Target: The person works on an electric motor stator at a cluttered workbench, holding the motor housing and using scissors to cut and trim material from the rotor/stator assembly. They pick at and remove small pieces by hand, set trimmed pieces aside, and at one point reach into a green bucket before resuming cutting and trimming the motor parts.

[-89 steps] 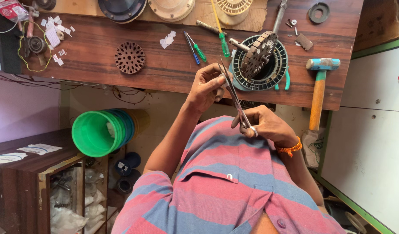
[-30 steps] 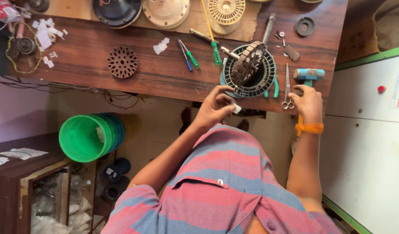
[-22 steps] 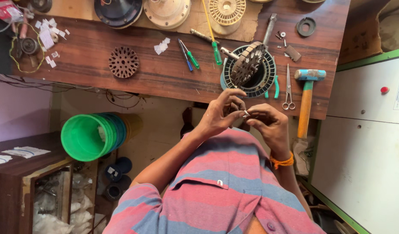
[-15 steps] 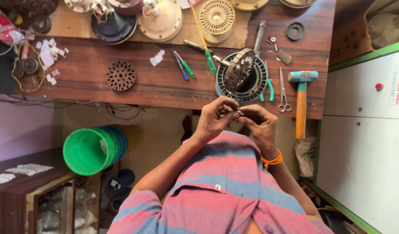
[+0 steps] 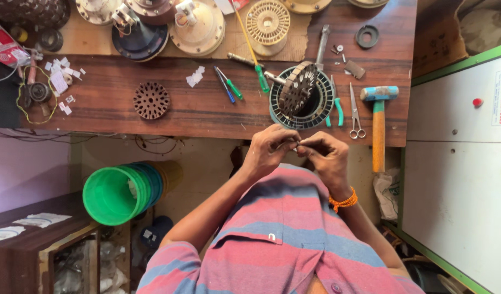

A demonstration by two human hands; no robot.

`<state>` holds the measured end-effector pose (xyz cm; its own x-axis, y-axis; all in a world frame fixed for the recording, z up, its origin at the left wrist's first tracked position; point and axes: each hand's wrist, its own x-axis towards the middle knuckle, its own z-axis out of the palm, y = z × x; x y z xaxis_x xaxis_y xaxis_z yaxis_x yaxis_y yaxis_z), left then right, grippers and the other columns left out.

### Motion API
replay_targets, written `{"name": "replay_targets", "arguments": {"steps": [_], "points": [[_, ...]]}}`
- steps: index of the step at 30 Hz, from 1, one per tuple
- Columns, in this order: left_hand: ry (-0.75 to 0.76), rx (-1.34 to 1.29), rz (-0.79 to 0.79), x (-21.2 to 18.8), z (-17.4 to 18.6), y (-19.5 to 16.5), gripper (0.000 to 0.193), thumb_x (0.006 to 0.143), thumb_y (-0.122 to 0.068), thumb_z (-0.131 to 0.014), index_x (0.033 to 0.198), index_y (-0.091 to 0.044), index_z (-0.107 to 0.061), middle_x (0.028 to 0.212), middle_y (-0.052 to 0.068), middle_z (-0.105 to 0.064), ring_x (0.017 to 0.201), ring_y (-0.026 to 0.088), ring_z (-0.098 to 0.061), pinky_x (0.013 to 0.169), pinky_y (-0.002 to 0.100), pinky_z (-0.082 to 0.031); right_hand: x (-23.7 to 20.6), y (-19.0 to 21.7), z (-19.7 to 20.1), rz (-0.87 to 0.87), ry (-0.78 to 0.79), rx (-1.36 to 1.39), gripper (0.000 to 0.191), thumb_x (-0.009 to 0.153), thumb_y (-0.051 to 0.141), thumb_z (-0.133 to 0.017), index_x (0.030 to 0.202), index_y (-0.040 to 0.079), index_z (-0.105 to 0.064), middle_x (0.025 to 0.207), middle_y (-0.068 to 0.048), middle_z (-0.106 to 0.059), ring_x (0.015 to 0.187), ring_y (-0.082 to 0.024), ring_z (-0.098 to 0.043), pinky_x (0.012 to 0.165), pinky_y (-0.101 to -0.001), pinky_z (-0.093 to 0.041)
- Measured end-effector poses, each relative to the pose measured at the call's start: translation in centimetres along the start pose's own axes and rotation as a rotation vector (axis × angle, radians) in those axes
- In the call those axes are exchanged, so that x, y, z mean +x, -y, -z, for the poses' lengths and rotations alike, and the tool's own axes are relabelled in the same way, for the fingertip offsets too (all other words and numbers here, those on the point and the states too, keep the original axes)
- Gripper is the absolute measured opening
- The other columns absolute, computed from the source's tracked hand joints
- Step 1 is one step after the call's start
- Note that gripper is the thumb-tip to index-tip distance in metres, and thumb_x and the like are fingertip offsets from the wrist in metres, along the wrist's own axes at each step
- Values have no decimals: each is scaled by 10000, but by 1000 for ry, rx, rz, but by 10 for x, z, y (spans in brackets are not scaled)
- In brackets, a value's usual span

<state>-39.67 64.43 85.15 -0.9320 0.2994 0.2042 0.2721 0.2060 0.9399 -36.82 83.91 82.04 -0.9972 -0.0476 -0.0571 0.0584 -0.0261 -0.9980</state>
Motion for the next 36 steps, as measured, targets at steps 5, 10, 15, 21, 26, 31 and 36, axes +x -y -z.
{"name": "replay_targets", "arguments": {"steps": [5,10,15,21,26,31,36], "points": [[-61,-243,56,3,-8,6,76,967,10,-666,1028,-20,-633,905,46,-672,796,135,-661,700,285,-545,5,9,-14,78,-115,84,100,956,-11,-771,1017,-20,-692,934,-66,-736,821,-97,-691,756,-245,-576],[-224,-140,116,7,-23,9,70,973,43,-690,988,38,-622,821,75,-624,727,130,-620,663,281,-509,18,24,-28,28,-238,42,129,941,1,-762,1046,-27,-692,940,-61,-730,831,-96,-706,766,-244,-593],[-283,-177,52,17,-25,4,68,982,30,-674,1020,21,-619,883,80,-652,807,135,-710,718,263,-561,26,33,-28,64,-200,-66,122,975,-22,-715,1089,-43,-677,980,-65,-718,889,-100,-695,810,-252,-592],[-180,-181,59,27,-12,-1,56,976,29,-678,1014,19,-639,919,102,-643,826,163,-733,720,273,-580,34,33,-19,94,-156,-77,65,1045,-50,-635,1103,-28,-616,999,-66,-693,884,-102,-687,816,-272,-618],[-104,-110,85,30,-13,-4,60,974,32,-663,1024,26,-631,879,105,-675,786,167,-713,697,288,-557,48,44,-10,-183,37,102,258,1003,-1,-574,1256,44,-567,937,-43,-666,840,-86,-686,745,-273,-624],[-154,-268,197,27,-8,-6,50,1005,-6,-644,1023,8,-600,854,77,-700,791,139,-733,709,282,-603,43,48,-14,-161,23,35,141,995,-15,-644,1133,-24,-621,964,-78,-720,870,-125,-718,784,-284,-615],[-19,-153,161,32,8,-16,117,989,-48,-677,1101,-26,-651,921,59,-743,801,137,-727,695,288,-555,39,41,-6,-194,41,203,78,1010,10,-628,1076,-30,-613,918,-98,-719,797,-141,-716,715,-291,-623]]}}
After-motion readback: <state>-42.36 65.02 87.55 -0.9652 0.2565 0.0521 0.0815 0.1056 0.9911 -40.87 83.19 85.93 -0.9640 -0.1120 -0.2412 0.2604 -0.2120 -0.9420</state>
